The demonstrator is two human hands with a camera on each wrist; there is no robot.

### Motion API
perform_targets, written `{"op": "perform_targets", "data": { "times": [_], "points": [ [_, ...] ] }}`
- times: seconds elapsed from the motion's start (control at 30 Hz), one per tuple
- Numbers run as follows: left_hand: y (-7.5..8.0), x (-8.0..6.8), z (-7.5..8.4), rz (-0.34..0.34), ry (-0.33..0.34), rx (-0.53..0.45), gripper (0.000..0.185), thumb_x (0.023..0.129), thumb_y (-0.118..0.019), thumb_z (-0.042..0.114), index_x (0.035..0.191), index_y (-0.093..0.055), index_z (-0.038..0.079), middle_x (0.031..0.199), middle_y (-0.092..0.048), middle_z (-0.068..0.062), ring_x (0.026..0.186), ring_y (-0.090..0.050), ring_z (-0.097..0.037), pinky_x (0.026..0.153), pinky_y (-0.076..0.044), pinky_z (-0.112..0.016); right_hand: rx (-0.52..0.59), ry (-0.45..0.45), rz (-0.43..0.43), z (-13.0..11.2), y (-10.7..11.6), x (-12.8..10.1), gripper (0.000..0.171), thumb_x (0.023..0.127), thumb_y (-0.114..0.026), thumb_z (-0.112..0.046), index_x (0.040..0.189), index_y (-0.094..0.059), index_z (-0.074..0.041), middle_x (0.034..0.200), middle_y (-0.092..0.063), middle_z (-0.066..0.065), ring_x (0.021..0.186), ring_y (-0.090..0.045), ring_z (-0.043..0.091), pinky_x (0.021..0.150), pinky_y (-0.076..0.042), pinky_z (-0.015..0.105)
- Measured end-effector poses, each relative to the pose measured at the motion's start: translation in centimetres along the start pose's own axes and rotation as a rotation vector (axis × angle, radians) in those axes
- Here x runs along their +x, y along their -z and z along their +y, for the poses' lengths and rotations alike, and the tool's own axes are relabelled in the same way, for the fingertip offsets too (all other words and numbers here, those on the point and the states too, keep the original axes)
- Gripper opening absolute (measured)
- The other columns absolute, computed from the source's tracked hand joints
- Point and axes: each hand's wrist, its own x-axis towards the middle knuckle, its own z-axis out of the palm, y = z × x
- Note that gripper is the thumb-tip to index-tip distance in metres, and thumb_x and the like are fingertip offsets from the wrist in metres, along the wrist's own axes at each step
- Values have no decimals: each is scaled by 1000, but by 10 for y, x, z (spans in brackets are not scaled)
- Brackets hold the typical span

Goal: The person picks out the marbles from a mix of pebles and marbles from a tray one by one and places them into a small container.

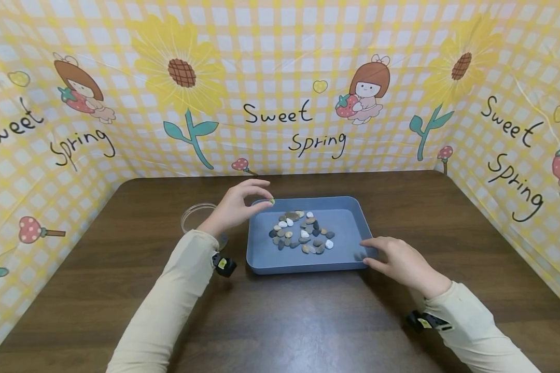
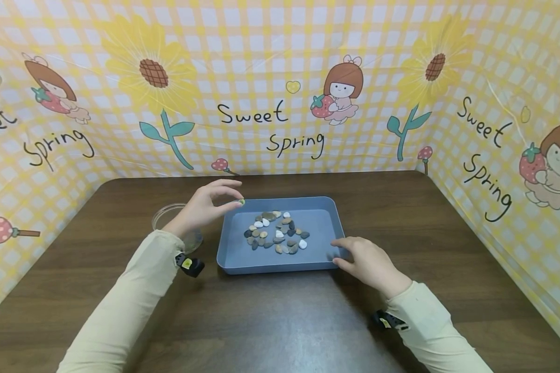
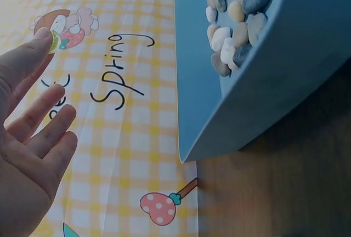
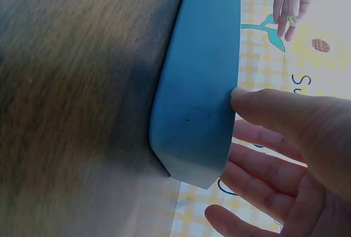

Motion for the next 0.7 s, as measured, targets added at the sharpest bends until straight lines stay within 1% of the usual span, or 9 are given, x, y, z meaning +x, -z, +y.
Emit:
{"op": "perform_targets", "data": {
  "times": [0.2,0.37,0.6,0.7],
  "points": [
    [5,-6,-5,26,-8,-20,14,86,-67,19,98,-70,11,134,-53,-10,130,-43,-27,106,-37,-49,-4,4,5,1,0,0,34,83,-69,-18,113,-66,-2,109,-69,13,101,-65,29,85,-52,45],
    [11,-12,-10,46,-1,-29,15,87,-67,20,98,-70,10,135,-53,-10,130,-42,-28,106,-37,-49,-4,6,4,1,-1,0,34,83,-69,-18,112,-66,-2,109,-69,13,102,-64,29,86,-52,45],
    [23,-22,-16,71,28,-65,17,87,-67,21,100,-69,11,137,-51,-8,131,-42,-28,107,-34,-51,2,-1,3,2,-2,0,34,83,-69,-19,113,-66,-2,110,-69,13,102,-64,29,86,-52,46],
    [28,-26,-21,84,33,-54,18,87,-66,23,100,-69,11,137,-51,-8,131,-42,-28,108,-32,-53,-1,-4,7,2,-2,0,34,83,-69,-18,113,-66,-2,110,-69,13,102,-64,29,86,-52,46]
  ]
}}
